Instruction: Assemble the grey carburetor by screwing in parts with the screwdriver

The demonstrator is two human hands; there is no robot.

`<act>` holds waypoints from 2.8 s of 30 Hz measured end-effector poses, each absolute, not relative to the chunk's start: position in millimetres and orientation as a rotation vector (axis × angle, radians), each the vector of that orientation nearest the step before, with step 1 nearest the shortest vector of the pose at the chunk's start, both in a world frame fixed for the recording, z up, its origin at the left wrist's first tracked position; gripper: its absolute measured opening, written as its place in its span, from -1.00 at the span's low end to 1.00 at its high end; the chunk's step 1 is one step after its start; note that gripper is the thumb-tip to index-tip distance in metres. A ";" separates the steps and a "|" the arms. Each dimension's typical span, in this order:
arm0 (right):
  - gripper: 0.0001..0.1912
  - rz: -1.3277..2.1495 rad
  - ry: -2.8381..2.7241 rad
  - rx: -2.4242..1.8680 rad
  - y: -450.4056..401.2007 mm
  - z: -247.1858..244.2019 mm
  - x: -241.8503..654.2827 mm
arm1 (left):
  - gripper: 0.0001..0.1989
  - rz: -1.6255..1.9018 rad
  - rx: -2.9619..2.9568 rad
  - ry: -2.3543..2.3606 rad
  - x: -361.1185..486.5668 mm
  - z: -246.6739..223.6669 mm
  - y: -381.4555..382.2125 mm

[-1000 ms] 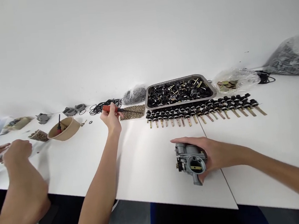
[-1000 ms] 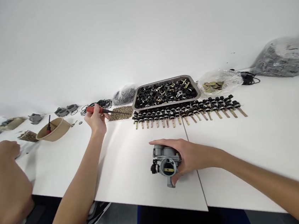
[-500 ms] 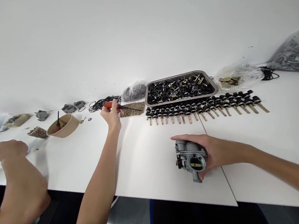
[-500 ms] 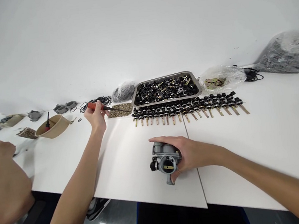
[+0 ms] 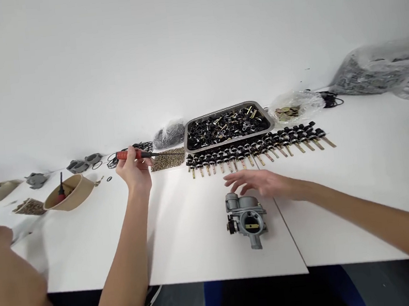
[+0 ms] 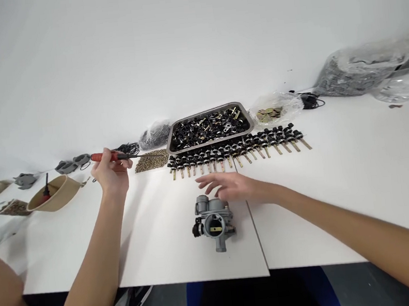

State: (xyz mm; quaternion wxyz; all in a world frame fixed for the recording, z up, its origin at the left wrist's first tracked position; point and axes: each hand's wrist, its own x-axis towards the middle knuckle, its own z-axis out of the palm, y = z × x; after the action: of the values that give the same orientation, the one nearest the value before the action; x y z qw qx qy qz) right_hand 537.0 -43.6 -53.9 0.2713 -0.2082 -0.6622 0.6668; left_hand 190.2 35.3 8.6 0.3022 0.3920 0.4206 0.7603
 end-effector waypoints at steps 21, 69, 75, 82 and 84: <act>-0.59 1.356 -1.571 -1.049 -40.4 -56.4 531.1 | -0.67 1.384 1.184 0.938 285.0 -12.8 -10.9; -0.72 1.552 -0.774 -0.695 -32.5 -52.9 528.0 | -0.75 1.459 0.727 0.818 307.9 -22.6 -23.2; -0.81 1.330 -0.962 -0.737 -33.0 -55.5 529.4 | -0.84 1.436 0.633 0.852 312.3 -25.7 -26.0; -0.82 1.124 -1.154 -0.902 -34.5 -58.1 533.2 | -0.85 1.437 0.592 0.853 312.7 -26.8 -25.2; -0.80 1.122 -1.172 -0.919 -35.1 -56.3 533.3 | -0.84 1.433 0.578 0.866 312.5 -25.3 -24.6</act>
State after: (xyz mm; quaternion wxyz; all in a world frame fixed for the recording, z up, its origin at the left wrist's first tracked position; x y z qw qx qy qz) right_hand 533.3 -35.1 -56.3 0.5960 -0.3959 -0.5046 0.4832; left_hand 312.5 -24.6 -25.3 0.6326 0.2526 0.3787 0.6265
